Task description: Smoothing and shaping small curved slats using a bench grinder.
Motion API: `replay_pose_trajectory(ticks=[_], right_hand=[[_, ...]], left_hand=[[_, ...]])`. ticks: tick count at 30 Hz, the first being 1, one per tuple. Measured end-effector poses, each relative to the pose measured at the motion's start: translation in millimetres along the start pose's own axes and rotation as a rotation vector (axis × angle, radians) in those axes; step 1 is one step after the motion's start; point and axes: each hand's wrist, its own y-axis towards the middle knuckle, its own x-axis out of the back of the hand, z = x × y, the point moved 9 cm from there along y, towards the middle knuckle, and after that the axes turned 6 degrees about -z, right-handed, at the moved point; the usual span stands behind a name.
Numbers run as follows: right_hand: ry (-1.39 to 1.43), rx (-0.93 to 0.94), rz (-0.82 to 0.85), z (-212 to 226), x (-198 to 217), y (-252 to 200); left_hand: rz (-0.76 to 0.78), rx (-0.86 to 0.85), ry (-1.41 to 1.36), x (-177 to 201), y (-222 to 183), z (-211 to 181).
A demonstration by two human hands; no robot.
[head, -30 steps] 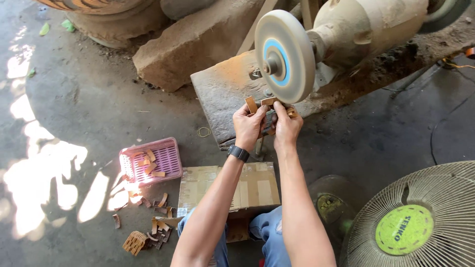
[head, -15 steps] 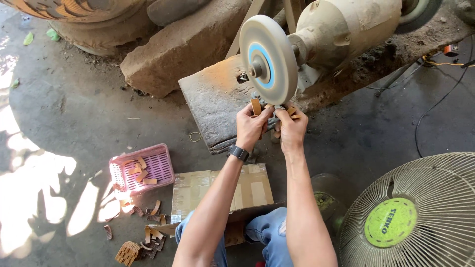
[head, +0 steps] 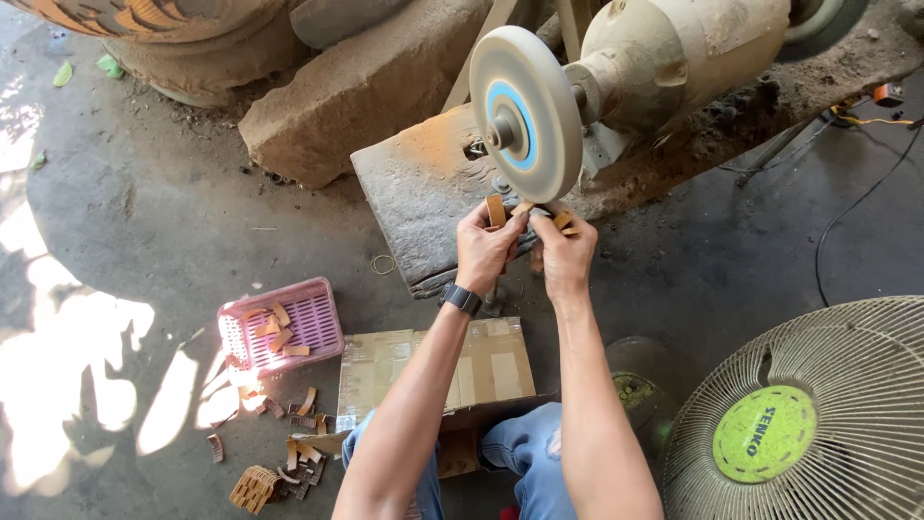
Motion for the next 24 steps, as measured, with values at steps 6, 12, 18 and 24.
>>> replay_pose_trajectory(ticks=[6, 12, 18, 24], right_hand=[[0.028, 0.033, -0.001, -4, 1, -3], [-0.081, -0.084, 0.046, -8, -3, -11], [0.049, 0.024, 0.033, 8, 6, -2], [0.046, -0.040, 0.016, -16, 1, -5]], left_hand=[[-0.023, 0.034, -0.009, 5, -8, -4], [-0.021, 0.016, 0.047, 25, -13, 11], [0.012, -0.001, 0.006, -5, -8, 3], [0.003, -0.003, -0.010, 18, -18, 1]])
